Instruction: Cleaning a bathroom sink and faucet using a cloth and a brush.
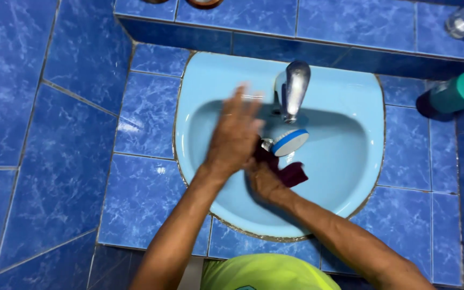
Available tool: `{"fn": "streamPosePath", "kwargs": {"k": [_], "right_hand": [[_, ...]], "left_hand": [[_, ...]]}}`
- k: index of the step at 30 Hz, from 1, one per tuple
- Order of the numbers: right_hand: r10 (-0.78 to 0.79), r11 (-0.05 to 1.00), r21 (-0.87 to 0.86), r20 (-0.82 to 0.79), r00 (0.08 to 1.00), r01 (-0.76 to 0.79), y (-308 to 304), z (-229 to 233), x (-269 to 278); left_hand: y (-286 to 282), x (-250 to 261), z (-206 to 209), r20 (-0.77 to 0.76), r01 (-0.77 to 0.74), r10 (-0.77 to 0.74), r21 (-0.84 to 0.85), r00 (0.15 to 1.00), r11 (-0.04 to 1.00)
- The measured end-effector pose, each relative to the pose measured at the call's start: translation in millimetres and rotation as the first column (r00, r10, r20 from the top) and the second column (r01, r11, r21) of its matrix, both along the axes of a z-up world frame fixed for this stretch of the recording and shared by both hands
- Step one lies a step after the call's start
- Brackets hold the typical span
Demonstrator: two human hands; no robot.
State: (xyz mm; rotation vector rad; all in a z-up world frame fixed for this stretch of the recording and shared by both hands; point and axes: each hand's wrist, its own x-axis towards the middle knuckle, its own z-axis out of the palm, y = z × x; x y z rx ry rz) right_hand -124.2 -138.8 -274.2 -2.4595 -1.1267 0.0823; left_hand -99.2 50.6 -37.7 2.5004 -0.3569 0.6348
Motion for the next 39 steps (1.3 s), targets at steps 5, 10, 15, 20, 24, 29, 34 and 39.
{"fn": "streamPosePath", "kwargs": {"k": [5, 10, 15, 20, 24, 29, 34, 39], "right_hand": [[0.271, 0.961, 0.196, -0.559, 0.784, -0.192, 76, 85, -4], [0.36, 0.843, 0.481, -0.176, 0.916, -0.239, 93, 50, 51], [0.073, 0.932, -0.361, 0.083, 0.994, -0.038, 31, 24, 73], [-0.047, 0.746, -0.644, 0.199, 0.979, 0.167, 9, 52, 63], [-0.247, 0.845, -0.466, 0.097, 0.964, 0.263, -12, 56, 70], [-0.444, 0.874, -0.308, -0.19, 0.876, 0.376, 1, 46, 82], [-0.31, 0.914, -0.338, -0.234, 0.921, 0.222, 30, 55, 64], [0.166, 0.957, -0.116, -0.534, 0.829, -0.266, -7, 66, 33]], "left_hand": [[34, -26, -59, -0.248, -0.403, 0.321, -0.457, 0.914, 0.793], [23, -24, -84, -0.342, -0.545, 0.425, -0.514, 0.838, 0.663], [-13, -15, -127, -0.356, -0.465, 0.321, -0.47, 0.878, 0.75], [-37, -22, -141, -0.465, -0.385, 0.184, -0.384, 0.866, 0.839], [-29, -31, -121, -0.684, -0.306, 0.107, -0.176, 0.722, 0.936], [-34, -29, -146, -0.797, -0.207, 0.107, -0.023, 0.594, 0.978], [-41, -23, -155, -0.64, -0.227, 0.148, -0.043, 0.754, 0.973], [-36, -26, -134, -0.669, -0.229, 0.193, 0.035, 0.718, 0.973]]}}
